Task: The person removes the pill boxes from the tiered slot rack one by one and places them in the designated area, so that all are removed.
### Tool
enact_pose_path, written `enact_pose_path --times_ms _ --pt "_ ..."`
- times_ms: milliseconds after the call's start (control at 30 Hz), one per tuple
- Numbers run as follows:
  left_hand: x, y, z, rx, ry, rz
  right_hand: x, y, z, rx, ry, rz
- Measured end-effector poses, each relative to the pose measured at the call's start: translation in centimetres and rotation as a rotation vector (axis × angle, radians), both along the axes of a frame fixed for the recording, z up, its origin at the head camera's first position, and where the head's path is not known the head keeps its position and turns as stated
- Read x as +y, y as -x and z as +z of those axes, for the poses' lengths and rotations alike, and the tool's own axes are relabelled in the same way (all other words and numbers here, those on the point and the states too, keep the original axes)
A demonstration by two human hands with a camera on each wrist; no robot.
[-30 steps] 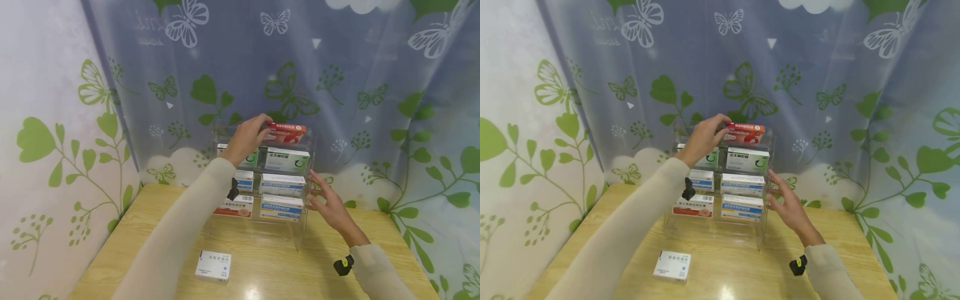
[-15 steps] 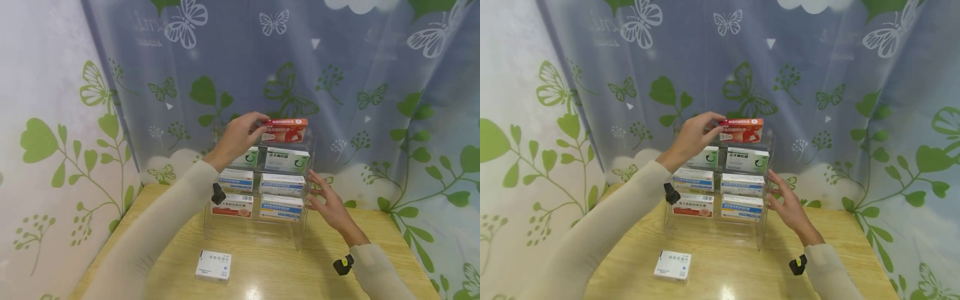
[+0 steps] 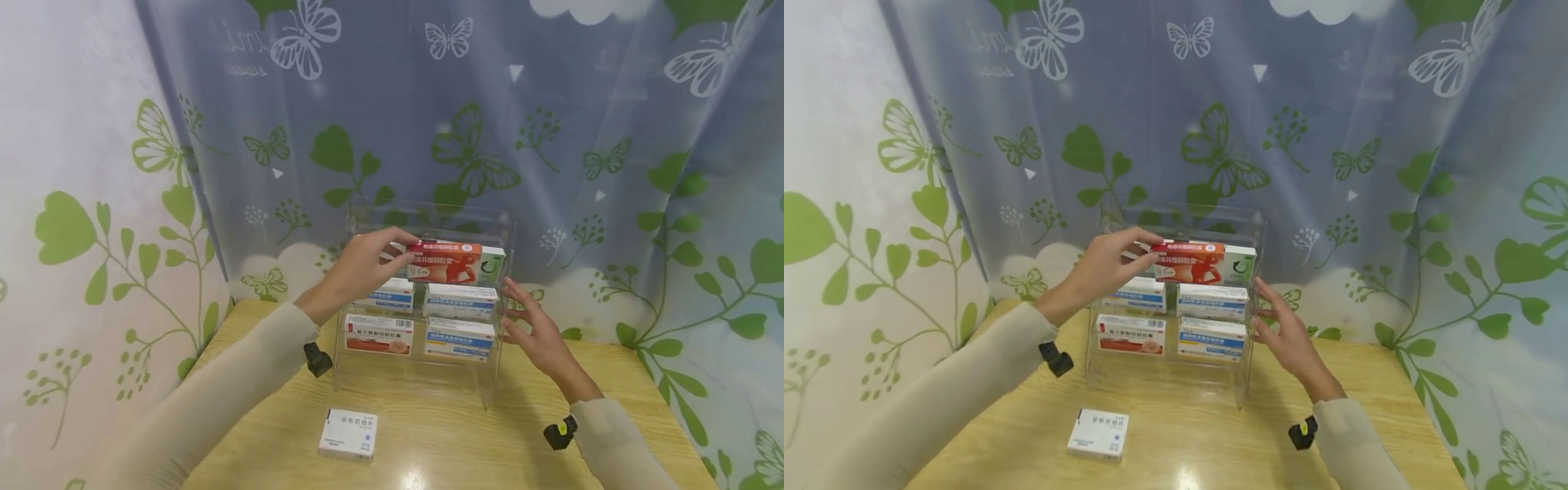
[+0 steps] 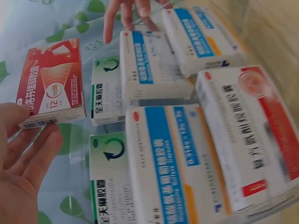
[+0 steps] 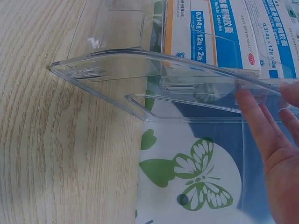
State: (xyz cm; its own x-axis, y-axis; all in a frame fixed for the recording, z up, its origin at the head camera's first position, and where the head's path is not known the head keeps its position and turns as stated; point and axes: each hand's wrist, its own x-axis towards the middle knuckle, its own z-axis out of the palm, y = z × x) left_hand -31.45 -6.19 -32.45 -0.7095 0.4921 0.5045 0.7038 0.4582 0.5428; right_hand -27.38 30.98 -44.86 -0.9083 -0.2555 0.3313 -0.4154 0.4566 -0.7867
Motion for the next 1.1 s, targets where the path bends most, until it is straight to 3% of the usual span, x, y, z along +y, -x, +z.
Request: enact_pose_path --times_ms 267,633,900,1100 --pt "-2.0 -2.6 -3.9 -0.07 0.022 -0.042 -0.2 -0.1 -0.1 -0.003 -0.007 -0.008" --pt "-3.0 -6.0 -10.1 -0.272 0.094 -0.145 0.0 -0.3 -0.5 -0.003 -0.012 -0.004" --pt "-2.7 -7.5 -14.7 -0.433 0.158 -0.226 0.0 -0.2 -0.5 0.004 -0.012 0.003" --pt "-2.8 -8.2 -16.8 -0.479 0.166 -0.261 0.1 -0.1 -0.2 0.011 -0.008 0.006"
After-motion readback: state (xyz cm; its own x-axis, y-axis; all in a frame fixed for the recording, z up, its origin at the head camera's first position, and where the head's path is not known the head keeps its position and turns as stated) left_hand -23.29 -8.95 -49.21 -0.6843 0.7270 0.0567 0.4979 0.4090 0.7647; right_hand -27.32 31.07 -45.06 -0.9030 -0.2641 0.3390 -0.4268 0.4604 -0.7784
